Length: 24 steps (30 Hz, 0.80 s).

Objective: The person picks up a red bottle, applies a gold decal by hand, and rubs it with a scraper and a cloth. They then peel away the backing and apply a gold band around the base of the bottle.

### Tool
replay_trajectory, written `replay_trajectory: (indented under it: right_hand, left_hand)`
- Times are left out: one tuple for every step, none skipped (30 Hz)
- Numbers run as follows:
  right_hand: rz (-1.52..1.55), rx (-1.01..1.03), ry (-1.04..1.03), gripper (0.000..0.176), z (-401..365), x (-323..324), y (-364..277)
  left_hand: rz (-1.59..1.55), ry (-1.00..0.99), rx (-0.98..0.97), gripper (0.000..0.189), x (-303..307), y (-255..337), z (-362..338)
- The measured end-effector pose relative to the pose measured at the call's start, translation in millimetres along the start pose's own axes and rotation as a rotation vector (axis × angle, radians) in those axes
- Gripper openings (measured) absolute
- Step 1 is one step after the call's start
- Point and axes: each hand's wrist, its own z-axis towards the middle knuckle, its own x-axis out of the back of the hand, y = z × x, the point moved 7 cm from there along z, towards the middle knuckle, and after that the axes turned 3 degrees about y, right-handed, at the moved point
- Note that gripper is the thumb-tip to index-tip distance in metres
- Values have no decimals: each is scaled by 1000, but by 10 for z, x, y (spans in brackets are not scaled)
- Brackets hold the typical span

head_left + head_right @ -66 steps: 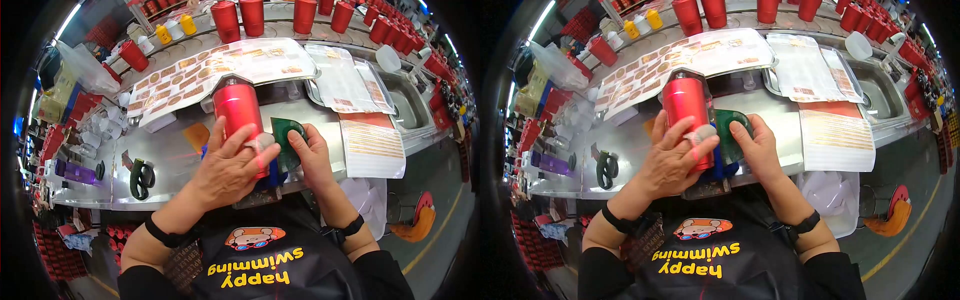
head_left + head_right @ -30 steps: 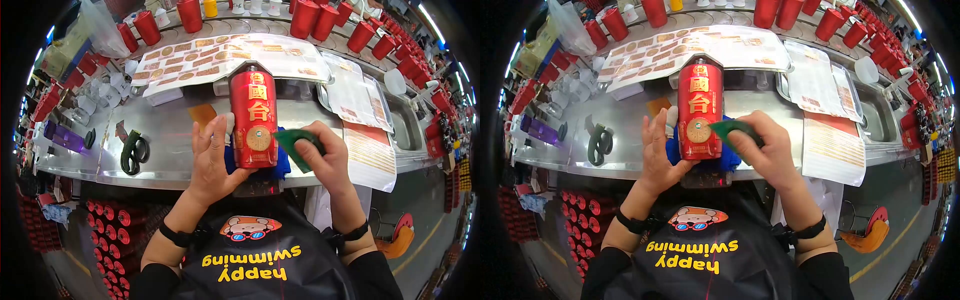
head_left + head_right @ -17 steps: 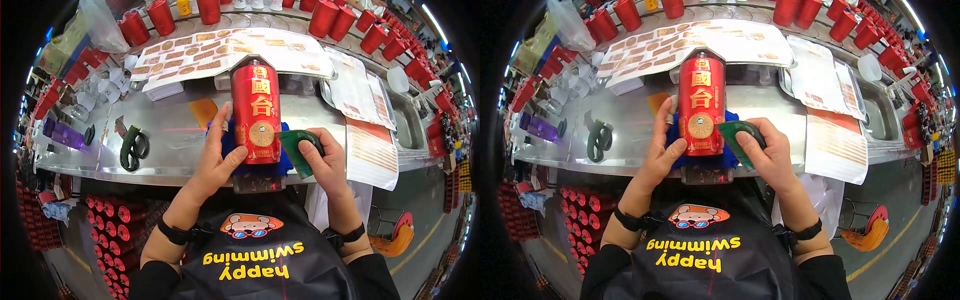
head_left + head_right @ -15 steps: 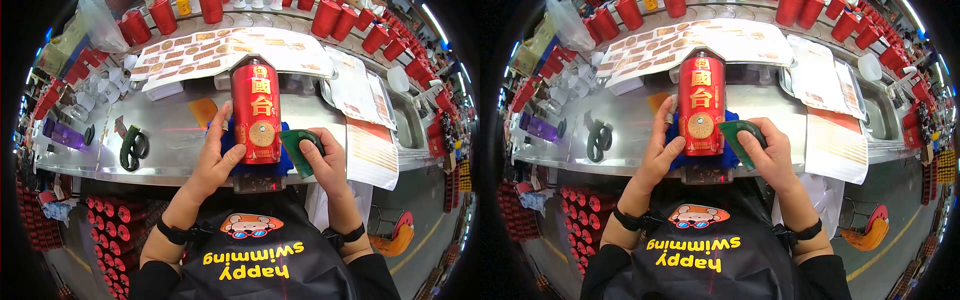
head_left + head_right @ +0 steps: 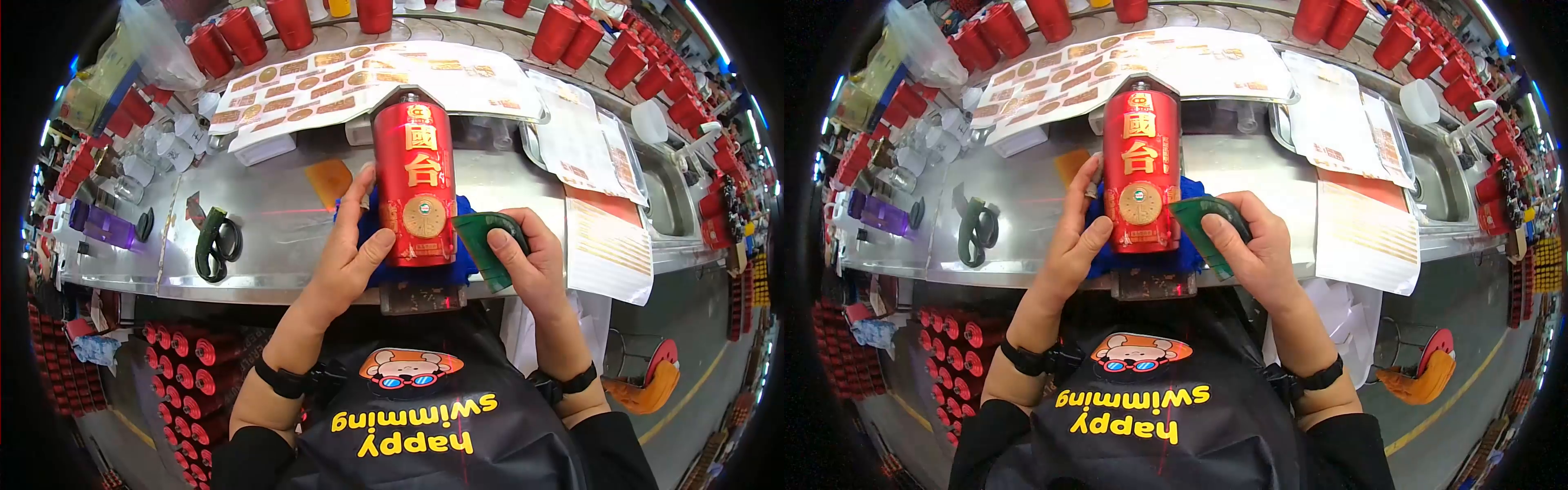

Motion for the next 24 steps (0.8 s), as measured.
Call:
replay_trajectory:
  right_hand:
    - [7, -6, 1, 21, -5, 6, 3]
    - [14, -13, 4, 21, -6, 14, 6]
    - [20, -20, 6, 22, -12, 23, 7]
    - [7, -20, 9, 22, -17, 29, 0]
    - [-5, -18, 10, 22, -16, 32, -9]
    - [-16, -16, 10, 22, -14, 30, -14]
    - [-10, -16, 10, 22, -14, 28, -12]
    - [-3, -15, 8, 22, -13, 21, -11]
    - [5, -14, 4, 22, -9, 13, -9]
    - [10, -13, 3, 22, -6, 8, -3]
    - [14, -12, 2, 22, -6, 6, 4]
    - [17, -11, 2, 22, -6, 7, 7]
    - [22, -14, 3, 22, -10, 10, 9]
    - [27, -17, 4, 22, -13, 14, 11]
    - [32, -20, 5, 21, -16, 16, 15]
    - [36, -23, 9, 21, -16, 16, 13]
    - [40, -26, 12, 20, -16, 16, 10]
    - [44, -28, 16, 20, -17, 17, 9]
    - [48, -53, 3, 20, -23, 14, 25]
    - [51, -78, -8, 20, -31, 19, 41]
    - [55, -102, -16, 20, -43, 31, 56]
    - [61, -102, -25, 19, -54, 38, 62]
    - [67, -104, -33, 19, -66, 43, 73]
    - [75, -106, -41, 19, -80, 47, 82]
  left_hand:
    - [-23, -1, 8, 86, -10, -6, -6]
    - [48, -3, -23, 86, -23, 2, -12]
    - [117, -4, -53, 86, -40, 1, -22]
    - [186, -4, -84, 86, -55, 9, -27]
    - [141, -12, -58, 87, -59, 1, -17]
    - [98, -20, -33, 87, -48, 3, -5]
    - [55, -27, -6, 88, -33, -5, 1]
    - [47, -32, 1, 88, -12, -14, 11]
    - [40, -36, 8, 88, 12, -26, 25]
    - [32, -40, 14, 89, 25, -33, 28]
    - [18, -36, 23, 88, 32, -29, 25]
    - [4, -34, 32, 88, 31, -20, 26]
    - [-12, -31, 41, 88, 28, -17, 26]
    - [56, -41, -2, 87, 12, 6, 14]
    - [123, -50, -45, 87, -9, 25, -14]
    - [189, -60, -87, 86, -28, 46, -31]
    - [142, -49, -53, 87, -23, 31, -26]
    - [94, -39, -20, 88, -16, 19, -18]
    - [46, -30, 13, 89, -14, 2, -10]
    - [33, -44, 8, 89, -12, -2, -15]
    - [21, -61, 1, 89, -5, -7, -32]
    - [9, -79, -4, 89, -14, -8, -49]
    - [258, -53, -101, 89, -50, 100, -71]
    - [507, -27, -199, 89, -123, 256, -107]
